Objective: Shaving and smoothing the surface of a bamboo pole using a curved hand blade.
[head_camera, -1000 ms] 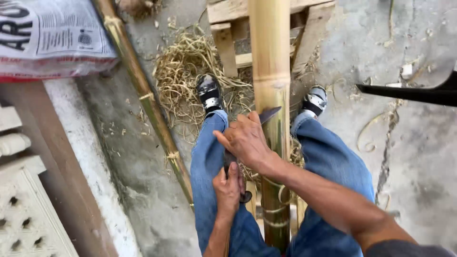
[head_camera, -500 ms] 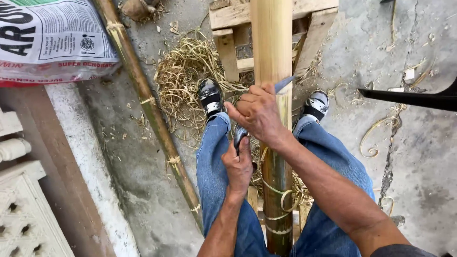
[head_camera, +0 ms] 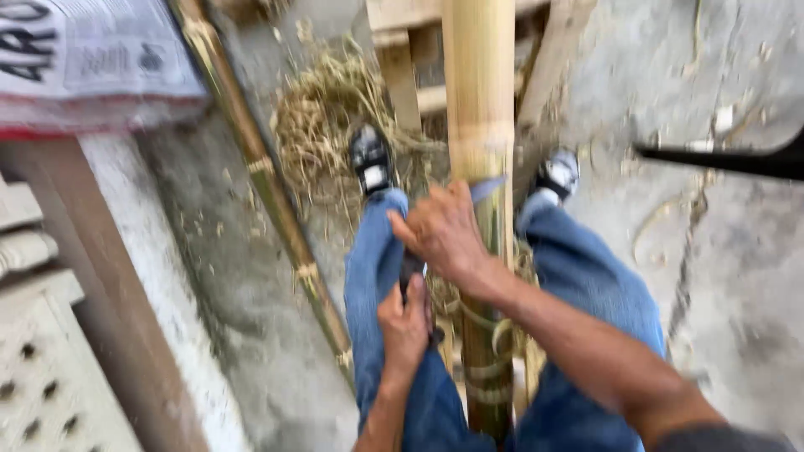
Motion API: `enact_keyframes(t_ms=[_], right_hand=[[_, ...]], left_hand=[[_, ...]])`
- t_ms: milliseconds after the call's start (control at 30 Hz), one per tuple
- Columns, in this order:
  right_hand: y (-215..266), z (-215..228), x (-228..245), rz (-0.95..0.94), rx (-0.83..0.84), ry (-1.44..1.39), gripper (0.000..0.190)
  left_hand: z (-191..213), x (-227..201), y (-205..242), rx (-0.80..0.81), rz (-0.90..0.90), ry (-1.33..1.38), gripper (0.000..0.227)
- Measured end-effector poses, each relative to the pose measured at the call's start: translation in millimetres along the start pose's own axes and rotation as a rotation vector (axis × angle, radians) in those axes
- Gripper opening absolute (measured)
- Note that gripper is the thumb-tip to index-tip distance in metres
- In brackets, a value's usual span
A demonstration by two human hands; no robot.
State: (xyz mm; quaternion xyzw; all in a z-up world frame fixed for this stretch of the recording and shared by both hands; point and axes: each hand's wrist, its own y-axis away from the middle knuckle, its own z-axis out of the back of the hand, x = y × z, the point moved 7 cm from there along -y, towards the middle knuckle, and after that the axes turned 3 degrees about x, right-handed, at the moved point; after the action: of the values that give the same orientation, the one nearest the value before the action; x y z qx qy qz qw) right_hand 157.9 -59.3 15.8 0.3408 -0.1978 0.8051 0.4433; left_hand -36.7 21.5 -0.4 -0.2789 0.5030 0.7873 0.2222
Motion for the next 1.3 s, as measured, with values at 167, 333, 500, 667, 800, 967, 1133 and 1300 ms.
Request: enact_keyframes(t_ms=[167, 333, 500, 667, 800, 967, 1133, 1300], right_hand=[[-31, 5, -27, 0.077, -0.070, -0.050, 0.047], [-51, 25, -41, 0.045, -0.115, 0.014, 0.050], [-41, 27, -28, 0.110, -0.155, 0.002, 0.047], [-22, -8, -23, 0.039, -0.012, 0.069, 0.050], [-2, 2, 4, 0.083, -0.022, -0.022, 0.048], [-28, 18, -21, 0.083, -0.055, -0.021, 0.048], [-44, 25, -42, 0.049, -0.095, 0.017, 0.050], [-38, 26, -34, 0.114, -0.118, 0.007, 0.047]], left_hand=[[-32, -18, -65, -0.025, -0.122, 0.074, 0.041], [-41, -61, -81, -0.071, -0.386, -0.078, 0.041], [-38, -67, -66, -0.099, -0.391, -0.123, 0.037], [-17, -38, -45, -0.119, -0.254, -0.069, 0.037], [-4, -13, -9, -0.001, 0.037, 0.069, 0.041], [-32, -46, -52, -0.023, -0.167, 0.052, 0.041], [-40, -64, -72, -0.094, -0.384, -0.102, 0.041], [-40, -76, -57, -0.121, -0.428, -0.173, 0.039]])
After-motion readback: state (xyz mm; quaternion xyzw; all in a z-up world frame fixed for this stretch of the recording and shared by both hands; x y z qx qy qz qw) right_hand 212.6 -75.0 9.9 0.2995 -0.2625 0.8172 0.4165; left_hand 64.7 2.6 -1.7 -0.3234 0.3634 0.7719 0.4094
